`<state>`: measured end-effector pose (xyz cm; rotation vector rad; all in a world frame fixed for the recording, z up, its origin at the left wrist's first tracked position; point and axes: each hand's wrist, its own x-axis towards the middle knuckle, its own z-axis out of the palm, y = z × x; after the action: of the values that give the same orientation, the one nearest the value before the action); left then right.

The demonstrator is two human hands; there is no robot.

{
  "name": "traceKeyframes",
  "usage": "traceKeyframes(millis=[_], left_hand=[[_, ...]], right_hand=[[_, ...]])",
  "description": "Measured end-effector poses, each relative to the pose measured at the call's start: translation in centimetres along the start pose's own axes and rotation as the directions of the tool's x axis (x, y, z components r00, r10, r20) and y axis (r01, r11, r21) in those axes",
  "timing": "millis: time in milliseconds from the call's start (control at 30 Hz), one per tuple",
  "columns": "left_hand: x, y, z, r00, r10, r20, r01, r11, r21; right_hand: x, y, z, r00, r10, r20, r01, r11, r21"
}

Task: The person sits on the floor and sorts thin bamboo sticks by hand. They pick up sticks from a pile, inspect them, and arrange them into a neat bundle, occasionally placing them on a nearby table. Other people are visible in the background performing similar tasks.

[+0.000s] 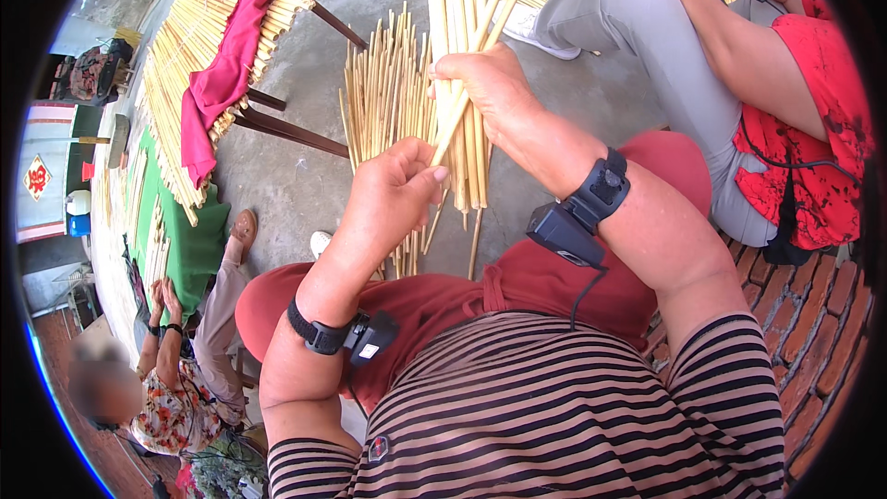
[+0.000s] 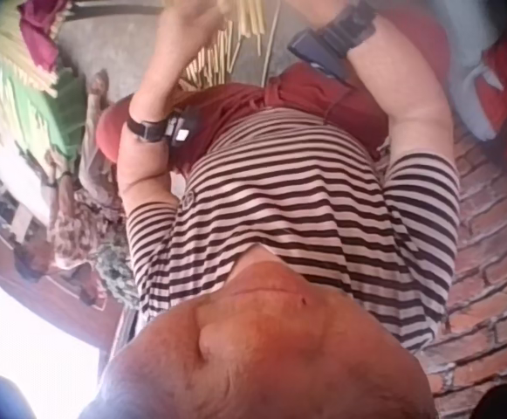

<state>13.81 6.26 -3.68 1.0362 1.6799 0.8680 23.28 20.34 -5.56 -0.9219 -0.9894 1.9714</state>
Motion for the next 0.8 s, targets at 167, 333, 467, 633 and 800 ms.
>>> traceKeyframes(millis=[167, 333, 467, 633, 800], left_hand=[[-0.2, 0.1, -1.1, 0.982, -0.050, 0.181, 0.112, 0.929, -0.352], [-0.5, 0.6, -1.9, 0.950, -0.018, 0.313, 0.176, 0.857, -0.484], [-0.5, 0.6, -2.2, 0.923, 0.029, 0.385, 0.238, 0.741, -0.628], [-0.6, 0.7, -2.3, 0.932, 0.039, 0.362, 0.188, 0.799, -0.571], [0.7, -0.1, -5.4, 0.987, 0.049, 0.151, 0.025, 0.889, -0.456]], right_hand=[[0.1, -0.3, 0.3, 0.998, -0.027, 0.050, 0.028, 0.999, -0.018], [0.2, -0.5, 0.7, 0.999, -0.023, 0.048, 0.024, 1.000, -0.019], [0.0, -1.0, 1.0, 0.998, -0.017, 0.061, 0.018, 0.999, -0.031], [-0.1, -1.7, 0.9, 0.995, 0.001, 0.099, 0.004, 0.999, -0.045], [0.9, -3.2, -0.7, 0.992, -0.048, 0.117, 0.051, 0.998, -0.031]])
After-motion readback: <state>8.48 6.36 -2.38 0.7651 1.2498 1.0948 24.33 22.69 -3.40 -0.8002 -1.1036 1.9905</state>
